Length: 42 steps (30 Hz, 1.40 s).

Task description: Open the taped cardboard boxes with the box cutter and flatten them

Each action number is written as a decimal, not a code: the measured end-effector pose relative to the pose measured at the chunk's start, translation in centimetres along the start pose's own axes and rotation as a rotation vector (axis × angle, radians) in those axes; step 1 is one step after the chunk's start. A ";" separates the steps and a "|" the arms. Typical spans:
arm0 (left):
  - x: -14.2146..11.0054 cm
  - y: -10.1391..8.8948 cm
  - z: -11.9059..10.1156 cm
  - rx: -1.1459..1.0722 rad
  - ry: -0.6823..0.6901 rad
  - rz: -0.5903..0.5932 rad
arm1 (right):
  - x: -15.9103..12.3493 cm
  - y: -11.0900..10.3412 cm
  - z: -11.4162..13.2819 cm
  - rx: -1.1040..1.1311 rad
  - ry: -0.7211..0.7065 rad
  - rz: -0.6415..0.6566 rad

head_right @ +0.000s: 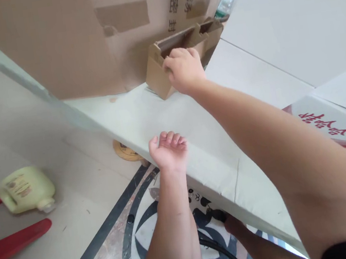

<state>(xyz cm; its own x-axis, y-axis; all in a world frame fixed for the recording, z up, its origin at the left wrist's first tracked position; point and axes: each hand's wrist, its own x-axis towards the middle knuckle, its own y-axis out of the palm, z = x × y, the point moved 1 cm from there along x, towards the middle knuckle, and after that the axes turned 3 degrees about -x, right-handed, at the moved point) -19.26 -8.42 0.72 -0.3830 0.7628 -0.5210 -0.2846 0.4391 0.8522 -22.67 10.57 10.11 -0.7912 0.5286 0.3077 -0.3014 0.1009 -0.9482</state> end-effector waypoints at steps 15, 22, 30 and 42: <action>-3.3 1.0 2.9 0.315 0.832 0.189 | -30.7 -10.3 -8.9 -0.261 -0.147 -0.340; -2.6 -0.5 10.1 0.779 0.530 0.442 | -43.1 -14.9 -11.1 -0.215 -0.089 -0.428; -3.7 -2.1 17.2 1.263 0.320 1.092 | -50.0 -12.6 -13.0 0.256 0.425 -0.701; -6.6 2.1 22.5 1.673 0.367 0.800 | -52.5 -14.5 -13.6 0.737 0.757 -0.679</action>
<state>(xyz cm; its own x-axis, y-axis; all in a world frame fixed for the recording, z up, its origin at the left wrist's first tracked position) 2.42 -1.83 7.07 -0.1817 0.9672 0.1776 0.9760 0.1994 -0.0874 30.50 -7.19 6.65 0.0702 0.9297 0.3616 -0.9459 0.1771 -0.2717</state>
